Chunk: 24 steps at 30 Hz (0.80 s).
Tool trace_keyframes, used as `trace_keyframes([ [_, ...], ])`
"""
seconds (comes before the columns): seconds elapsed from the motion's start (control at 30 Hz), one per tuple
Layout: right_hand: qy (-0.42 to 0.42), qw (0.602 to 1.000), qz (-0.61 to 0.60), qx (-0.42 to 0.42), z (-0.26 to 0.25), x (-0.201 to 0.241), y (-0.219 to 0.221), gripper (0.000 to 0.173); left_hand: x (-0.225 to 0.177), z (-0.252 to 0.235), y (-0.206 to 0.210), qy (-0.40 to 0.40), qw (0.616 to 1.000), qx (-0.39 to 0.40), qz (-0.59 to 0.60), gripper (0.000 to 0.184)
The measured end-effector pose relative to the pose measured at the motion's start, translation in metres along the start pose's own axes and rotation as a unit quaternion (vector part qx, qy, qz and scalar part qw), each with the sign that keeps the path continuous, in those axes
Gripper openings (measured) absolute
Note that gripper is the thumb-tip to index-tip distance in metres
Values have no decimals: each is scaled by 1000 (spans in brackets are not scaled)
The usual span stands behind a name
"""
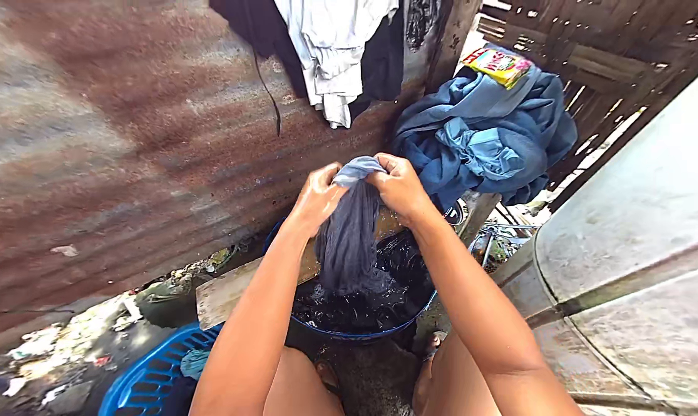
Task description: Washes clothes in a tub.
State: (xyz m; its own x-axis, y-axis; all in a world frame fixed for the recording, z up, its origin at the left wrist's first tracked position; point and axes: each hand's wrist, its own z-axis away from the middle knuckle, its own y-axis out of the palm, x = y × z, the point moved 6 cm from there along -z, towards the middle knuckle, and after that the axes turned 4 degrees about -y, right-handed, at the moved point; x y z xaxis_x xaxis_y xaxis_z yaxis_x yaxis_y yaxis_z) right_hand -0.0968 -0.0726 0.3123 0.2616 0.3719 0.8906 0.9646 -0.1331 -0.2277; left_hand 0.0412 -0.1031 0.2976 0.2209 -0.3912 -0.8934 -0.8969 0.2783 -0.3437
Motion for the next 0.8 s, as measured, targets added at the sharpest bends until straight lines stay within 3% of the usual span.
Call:
trace_keyframes([
  [0.1,16,995,-90,-35,9,1,8,13,63,36,19,-92,993,74,-28,35],
  [0.2,62,997,-38,-6,15,-34,0,12,133,58,17,-165,977,110,-75,32],
  [0.3,122,979,112,122,24,-92,-19,12,159,66,-4,-190,979,58,-46,20],
  [0.37,179,939,199,217,33,-137,-23,17,164,67,1,-203,978,53,-21,17],
  [0.47,261,872,282,304,35,-185,-33,31,176,67,48,-181,965,165,-96,24],
  [0.53,255,878,313,256,11,-193,-57,31,193,74,94,-182,920,289,-194,34],
  [0.63,184,905,368,104,-46,-178,-113,28,220,100,152,-234,828,406,-308,53],
  [0.7,160,900,404,18,-82,-157,-155,31,237,112,174,-239,783,438,-371,68],
  [0.8,158,871,456,-88,-122,-124,-214,37,259,117,189,-248,759,448,-401,73],
])
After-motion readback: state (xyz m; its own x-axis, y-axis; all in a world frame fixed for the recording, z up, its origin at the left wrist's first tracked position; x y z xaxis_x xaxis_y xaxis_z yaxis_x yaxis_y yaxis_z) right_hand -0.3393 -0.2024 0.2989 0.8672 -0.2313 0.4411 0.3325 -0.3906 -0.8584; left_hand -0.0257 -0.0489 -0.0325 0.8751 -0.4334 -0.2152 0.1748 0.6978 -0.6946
